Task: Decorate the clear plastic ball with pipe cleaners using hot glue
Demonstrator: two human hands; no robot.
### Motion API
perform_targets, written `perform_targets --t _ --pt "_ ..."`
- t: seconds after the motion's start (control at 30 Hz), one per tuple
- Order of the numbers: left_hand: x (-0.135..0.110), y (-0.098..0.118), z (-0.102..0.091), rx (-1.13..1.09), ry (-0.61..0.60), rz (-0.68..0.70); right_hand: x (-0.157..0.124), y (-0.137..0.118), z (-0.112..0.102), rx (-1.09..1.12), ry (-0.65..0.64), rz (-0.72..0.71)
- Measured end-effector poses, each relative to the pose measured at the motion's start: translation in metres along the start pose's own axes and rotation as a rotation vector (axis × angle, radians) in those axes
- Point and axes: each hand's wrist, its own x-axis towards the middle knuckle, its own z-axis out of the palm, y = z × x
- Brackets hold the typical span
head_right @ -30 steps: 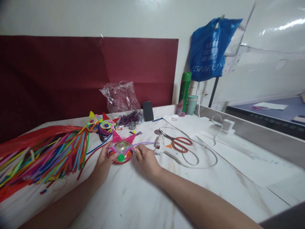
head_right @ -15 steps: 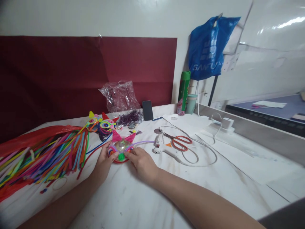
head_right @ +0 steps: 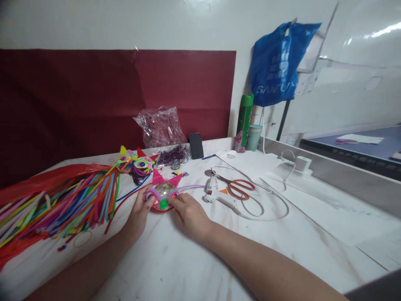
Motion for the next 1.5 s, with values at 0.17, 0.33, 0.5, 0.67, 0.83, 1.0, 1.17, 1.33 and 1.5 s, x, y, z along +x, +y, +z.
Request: perform_targets --t 0.17,0.33,0.5,0.67,0.83,1.0,1.17,1.33,1.5 --pt "-0.002 0.003 0.003 -0.027 -0.006 -0.025 0.0 -0.002 -0.001 0.0 -0.017 0.001" --pt "-0.004 0.007 0.007 -0.017 0.031 -0.1 -0.001 -0.002 0.0 -0.03 -0.02 -0.027" --pt "-0.004 0.008 0.005 -0.041 -0.008 -0.081 -0.001 -0.002 0.001 -0.045 -0.026 -0.031" --pt "-0.006 0.016 0.01 -0.03 0.036 -0.124 -0.001 -0.003 0.001 -0.06 -0.029 -0.05" --pt "-0.007 0.02 0.013 -0.047 0.051 -0.167 -0.001 -0.005 0.002 -0.071 -0.036 -0.051" --pt "-0.007 0.021 0.011 -0.034 0.017 -0.151 -0.001 -0.005 0.002 -0.084 -0.028 -0.077" --pt "-0.01 0.025 0.012 -0.097 0.0 -0.186 -0.002 -0.005 0.003 -0.083 -0.042 -0.089" --pt "-0.011 0.025 0.012 -0.139 0.006 -0.204 -0.002 -0.007 0.005 0.118 0.008 -0.054" --pt "-0.01 0.023 0.01 -0.144 -0.011 -0.184 0.003 -0.004 0.002 0.304 0.188 0.223"
